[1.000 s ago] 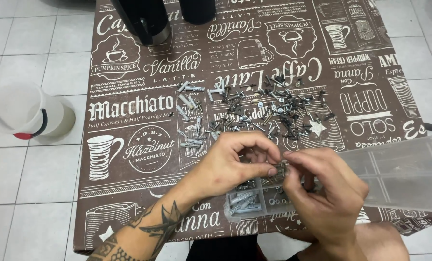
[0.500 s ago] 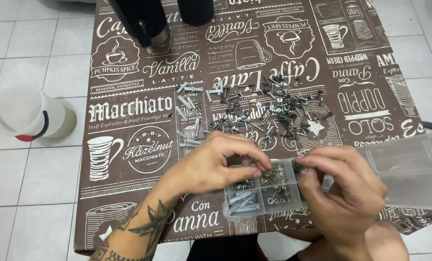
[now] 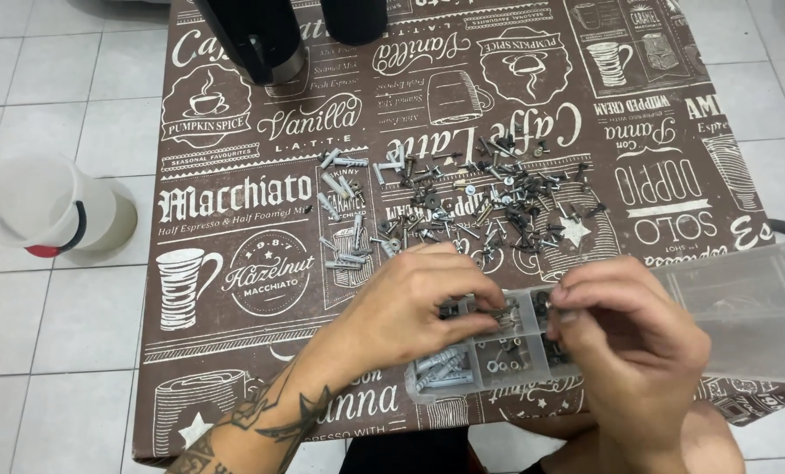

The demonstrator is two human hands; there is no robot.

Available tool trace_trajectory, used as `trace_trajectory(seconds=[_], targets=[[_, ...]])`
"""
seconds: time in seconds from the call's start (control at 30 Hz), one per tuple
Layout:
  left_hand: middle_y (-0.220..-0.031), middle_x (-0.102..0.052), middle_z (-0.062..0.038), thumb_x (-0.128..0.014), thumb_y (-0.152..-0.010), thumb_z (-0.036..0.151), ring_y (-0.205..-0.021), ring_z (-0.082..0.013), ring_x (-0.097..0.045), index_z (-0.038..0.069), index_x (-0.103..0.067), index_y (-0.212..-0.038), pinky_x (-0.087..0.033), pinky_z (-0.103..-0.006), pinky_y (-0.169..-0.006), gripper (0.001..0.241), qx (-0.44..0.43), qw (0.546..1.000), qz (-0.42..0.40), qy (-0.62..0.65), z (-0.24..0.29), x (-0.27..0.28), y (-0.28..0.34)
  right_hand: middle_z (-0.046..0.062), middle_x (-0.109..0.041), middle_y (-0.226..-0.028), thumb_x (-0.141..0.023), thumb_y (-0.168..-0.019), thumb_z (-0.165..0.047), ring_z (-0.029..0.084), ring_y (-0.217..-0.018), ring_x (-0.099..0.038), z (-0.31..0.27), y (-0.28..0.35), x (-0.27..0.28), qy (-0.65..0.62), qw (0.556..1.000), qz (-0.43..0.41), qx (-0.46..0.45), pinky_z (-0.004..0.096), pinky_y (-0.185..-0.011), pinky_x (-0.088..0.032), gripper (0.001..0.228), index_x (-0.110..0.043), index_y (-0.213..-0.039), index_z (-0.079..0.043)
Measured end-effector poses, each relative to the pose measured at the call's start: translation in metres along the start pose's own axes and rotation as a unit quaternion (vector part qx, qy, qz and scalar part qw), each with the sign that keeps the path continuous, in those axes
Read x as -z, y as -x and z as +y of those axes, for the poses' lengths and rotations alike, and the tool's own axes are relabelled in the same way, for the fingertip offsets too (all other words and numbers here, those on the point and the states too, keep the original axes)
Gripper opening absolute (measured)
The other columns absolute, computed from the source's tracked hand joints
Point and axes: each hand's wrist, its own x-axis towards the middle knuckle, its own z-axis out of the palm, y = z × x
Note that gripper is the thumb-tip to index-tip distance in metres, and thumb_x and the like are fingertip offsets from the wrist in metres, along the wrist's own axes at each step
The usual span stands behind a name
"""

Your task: The person sorts a pile of mixed screws and fasteners on a table into a compartmentalized plastic organizer. They pick up individual screws from the table and place them into specific compartments within the organizer.

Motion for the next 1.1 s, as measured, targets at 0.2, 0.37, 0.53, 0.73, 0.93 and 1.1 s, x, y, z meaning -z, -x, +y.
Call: trace_trajectory(seconds=[0.2, 0.37, 0.53, 0.73, 0.93, 1.1], targets=[[-0.093, -0.075, -0.009, -0.07, -0.095, 0.017, -0.081, -0.0197, -0.069, 0.008, -0.071, -0.1, -0.058, -0.0302, -0.079, 0.011, -0.098, 0.99, 0.098, 0.025, 0.004, -0.012, 0.004, 0.016, -0.062, -0.093, -0.064, -0.095, 0.002, 0.011, -0.049, -0.047, 0.02, -0.004, 0.003, -0.509, 0.834, -0.082, -0.199, 0.02, -0.041, -0.037, 0.003, -0.067, -0.095, -0.001], [-0.093, -0.075, -0.009, -0.07, -0.096, 0.017, -0.079, -0.0189, -0.07, 0.007, -0.07, -0.1, -0.06, -0.031, -0.077, 0.011, -0.117, 0.985, 0.121, 0.039, 0.007, -0.009, 0.005, 0.016, -0.056, -0.095, -0.057, -0.095, 0.007, 0.007, -0.048, -0.041, 0.025, -0.004, 0.004, -0.623, 0.725, -0.076, -0.285, 0.018, -0.04, -0.036, 0.006, -0.062, -0.095, 0.004], [-0.098, -0.074, -0.01, -0.072, -0.095, 0.012, -0.083, -0.0198, -0.071, 0.006, -0.068, -0.106, -0.061, -0.0322, -0.081, 0.013, -0.133, 0.98, 0.138, 0.045, 0.012, -0.003, 0.006, 0.017, -0.066, -0.097, -0.067, -0.094, 0.0, 0.008, -0.049, -0.045, 0.022, 0.002, -0.008, -0.495, 0.841, -0.066, -0.211, 0.017, -0.039, -0.035, 0.008, -0.073, -0.1, 0.002], [-0.099, -0.069, -0.013, -0.072, -0.096, 0.011, -0.082, -0.0236, -0.065, 0.002, -0.069, -0.104, -0.056, -0.0335, -0.072, 0.013, -0.165, 0.97, 0.176, 0.027, 0.021, 0.011, 0.003, 0.016, -0.063, -0.095, -0.065, -0.091, 0.005, 0.016, -0.051, -0.059, 0.015, 0.009, -0.019, -0.32, 0.936, -0.045, -0.137, 0.021, -0.045, -0.054, 0.004, -0.065, -0.095, 0.003], [-0.098, -0.071, -0.012, -0.067, -0.098, 0.011, -0.087, -0.022, -0.069, 0.005, -0.068, -0.103, -0.062, -0.0292, -0.08, 0.008, -0.132, 0.986, 0.08, 0.068, 0.01, 0.019, 0.006, 0.014, -0.071, -0.092, -0.065, -0.088, 0.009, 0.013, -0.055, -0.066, 0.012, 0.006, -0.008, -0.184, 0.976, -0.03, -0.116, 0.018, -0.045, -0.055, 0.019, -0.065, -0.107, 0.005], [-0.087, -0.072, 0.005, -0.074, -0.087, 0.024, -0.077, -0.0071, -0.069, 0.019, -0.074, -0.086, -0.06, -0.0257, -0.078, 0.005, 0.064, 0.99, -0.115, 0.048, 0.009, 0.044, 0.008, 0.015, -0.071, -0.096, -0.059, -0.098, 0.007, 0.013, -0.061, -0.069, 0.01, 0.003, 0.006, -0.072, 0.995, 0.018, -0.068, 0.019, -0.051, -0.062, 0.015, -0.061, -0.112, 0.004]])
